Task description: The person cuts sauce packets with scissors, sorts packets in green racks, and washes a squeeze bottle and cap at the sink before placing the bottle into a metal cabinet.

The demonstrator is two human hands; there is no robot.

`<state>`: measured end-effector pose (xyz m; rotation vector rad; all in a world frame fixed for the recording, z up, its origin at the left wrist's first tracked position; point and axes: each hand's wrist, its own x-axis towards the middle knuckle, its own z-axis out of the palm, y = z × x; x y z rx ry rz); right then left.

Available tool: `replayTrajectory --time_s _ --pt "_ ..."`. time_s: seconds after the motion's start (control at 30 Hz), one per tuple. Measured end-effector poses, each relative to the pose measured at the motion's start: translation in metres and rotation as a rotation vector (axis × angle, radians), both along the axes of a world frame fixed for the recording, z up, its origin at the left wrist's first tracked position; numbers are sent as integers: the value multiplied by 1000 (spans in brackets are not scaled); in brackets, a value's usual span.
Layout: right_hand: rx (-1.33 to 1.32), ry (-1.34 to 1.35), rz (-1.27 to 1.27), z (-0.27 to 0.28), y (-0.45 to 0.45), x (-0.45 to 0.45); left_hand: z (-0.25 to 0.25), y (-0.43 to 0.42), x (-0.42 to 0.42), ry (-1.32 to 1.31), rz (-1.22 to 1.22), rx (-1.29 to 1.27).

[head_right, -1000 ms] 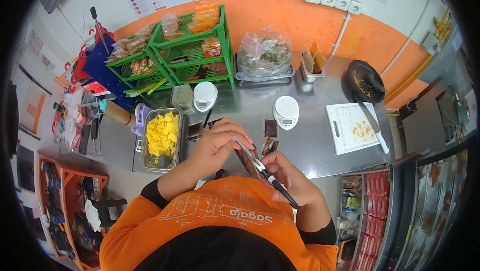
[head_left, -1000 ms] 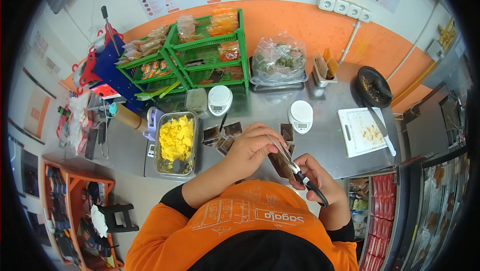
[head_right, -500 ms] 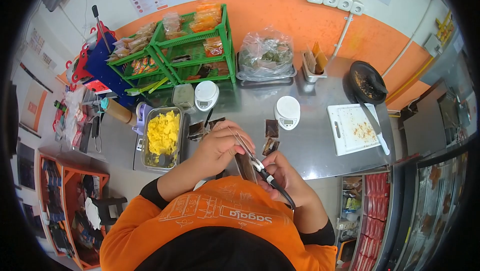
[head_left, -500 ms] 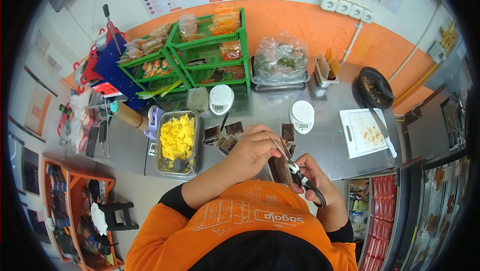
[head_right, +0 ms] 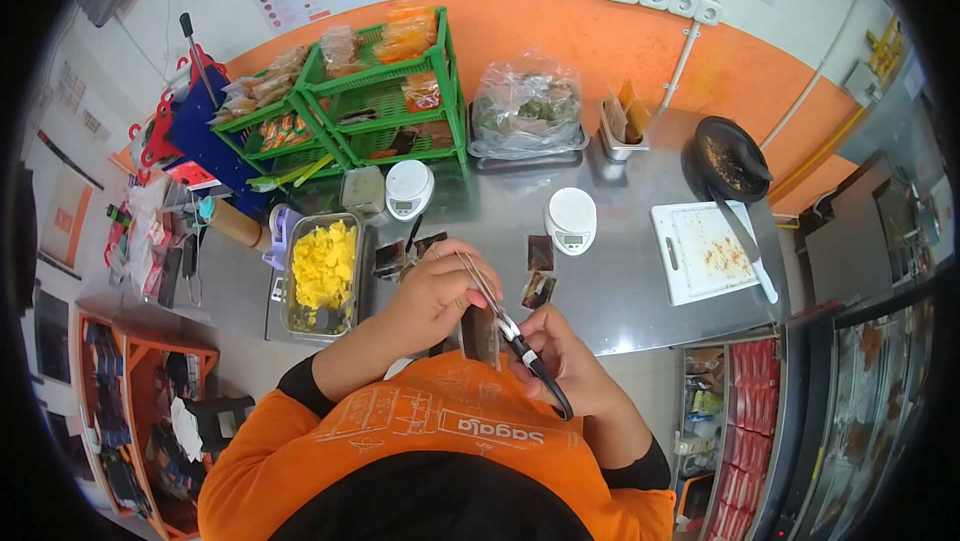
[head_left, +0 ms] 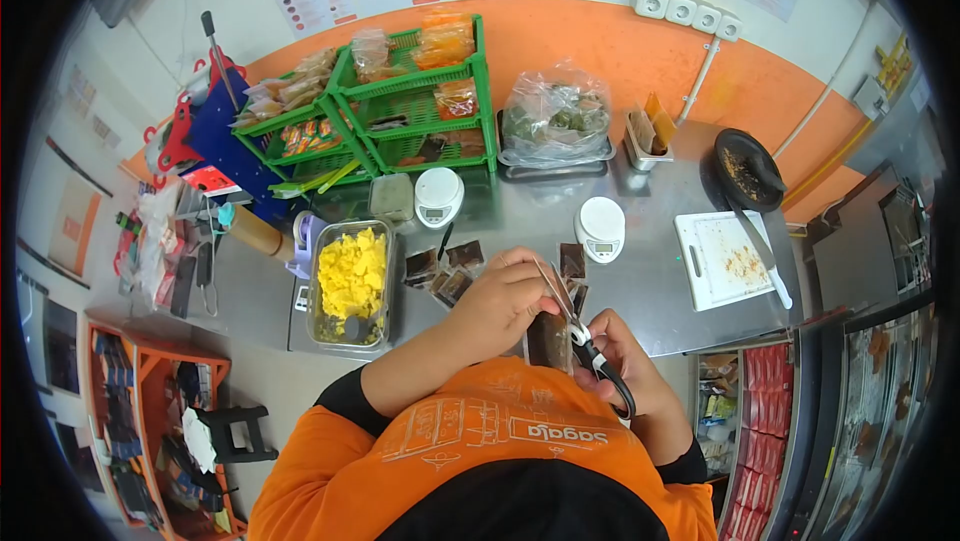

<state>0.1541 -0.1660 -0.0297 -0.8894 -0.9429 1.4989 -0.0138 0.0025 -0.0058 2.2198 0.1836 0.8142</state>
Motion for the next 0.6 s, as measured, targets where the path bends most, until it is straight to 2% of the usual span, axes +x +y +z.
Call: replayTrajectory --time_s 0.2,0.3,0.5,0.6 --pt "61 110 -2 5 -2 -9 4 -4 0 -18 -32 50" --pt "2 48 -7 -4 -6 -5 1 -2 -2 27 1 63" --pt "118 105 -62 4 -2 -17 4 -7 -1 40 -39 101" --pt "49 73 -31 2 -6 -12 1 -5 -3 35 -16 154"
